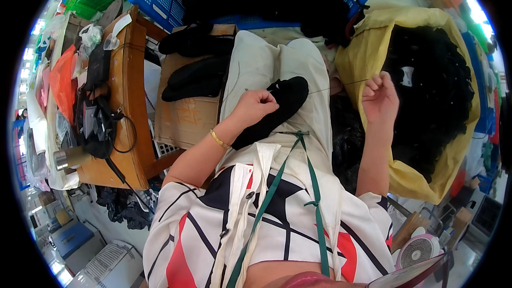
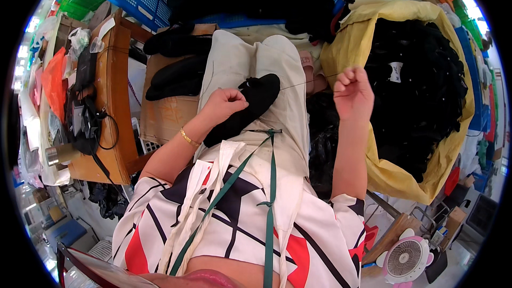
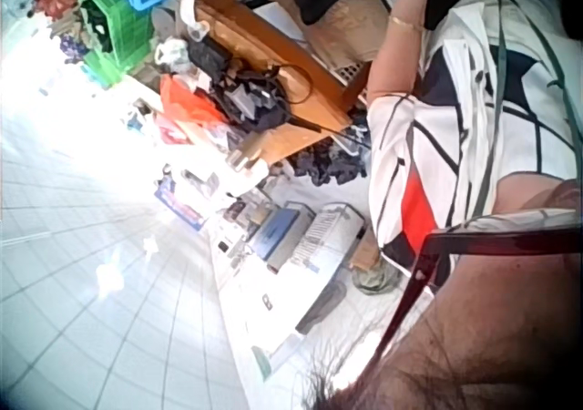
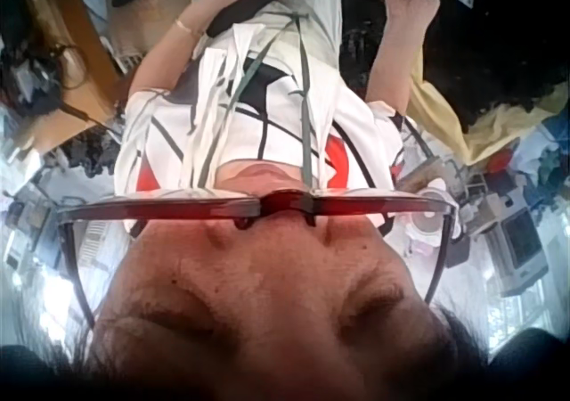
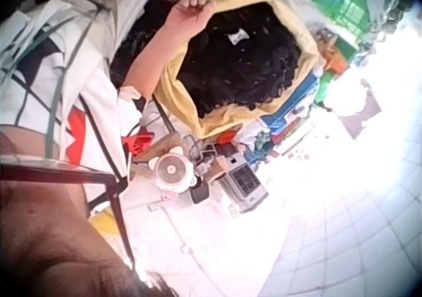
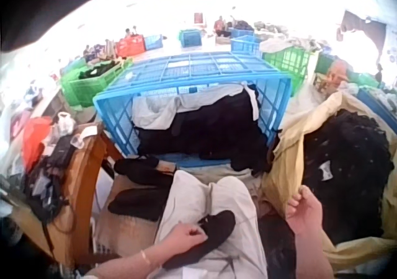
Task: The person sits on the floor and sews a black shoe sole using a needle and thread. They repeatedly pull the thread through the sole to attach it, handling the shoe with both hands. The person occasionally reaches into a nearby yellow bag to retrieve more shoe parts.
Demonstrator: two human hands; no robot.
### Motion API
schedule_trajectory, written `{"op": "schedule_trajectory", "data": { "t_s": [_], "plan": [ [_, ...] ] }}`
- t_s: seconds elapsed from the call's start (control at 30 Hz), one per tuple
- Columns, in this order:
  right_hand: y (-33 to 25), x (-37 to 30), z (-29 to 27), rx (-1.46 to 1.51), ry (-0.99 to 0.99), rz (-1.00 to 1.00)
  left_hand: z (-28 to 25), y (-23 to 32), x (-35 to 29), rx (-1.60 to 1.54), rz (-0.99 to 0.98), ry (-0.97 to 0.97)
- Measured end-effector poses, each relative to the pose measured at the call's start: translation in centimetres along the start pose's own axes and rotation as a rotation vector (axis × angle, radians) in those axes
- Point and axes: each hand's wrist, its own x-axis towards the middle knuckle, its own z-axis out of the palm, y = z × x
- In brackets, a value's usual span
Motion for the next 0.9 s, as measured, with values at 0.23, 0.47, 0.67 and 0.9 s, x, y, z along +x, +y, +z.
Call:
{"op": "schedule_trajectory", "data": {
  "t_s": [0.23,0.47,0.67,0.9],
  "plan": [
    [0.1,-1.1,-1.9,-0.577,0.043,-0.187,1.7,-1.4,0.8,-0.108,-0.028,-0.14],
    [8.8,-3.3,1.1,-1.183,-0.201,-0.013,1.3,4.2,-2.7,0.367,0.532,-0.1],
    [9.0,-6.1,5.5,-1.472,-0.285,-0.33,1.8,7.4,-4.9,-0.434,-0.106,-0.08],
    [9.1,-6.3,4.0,-1.195,-0.221,-0.055,1.2,6.9,-5.2,-0.481,-0.061,-0.174]
  ]
}}
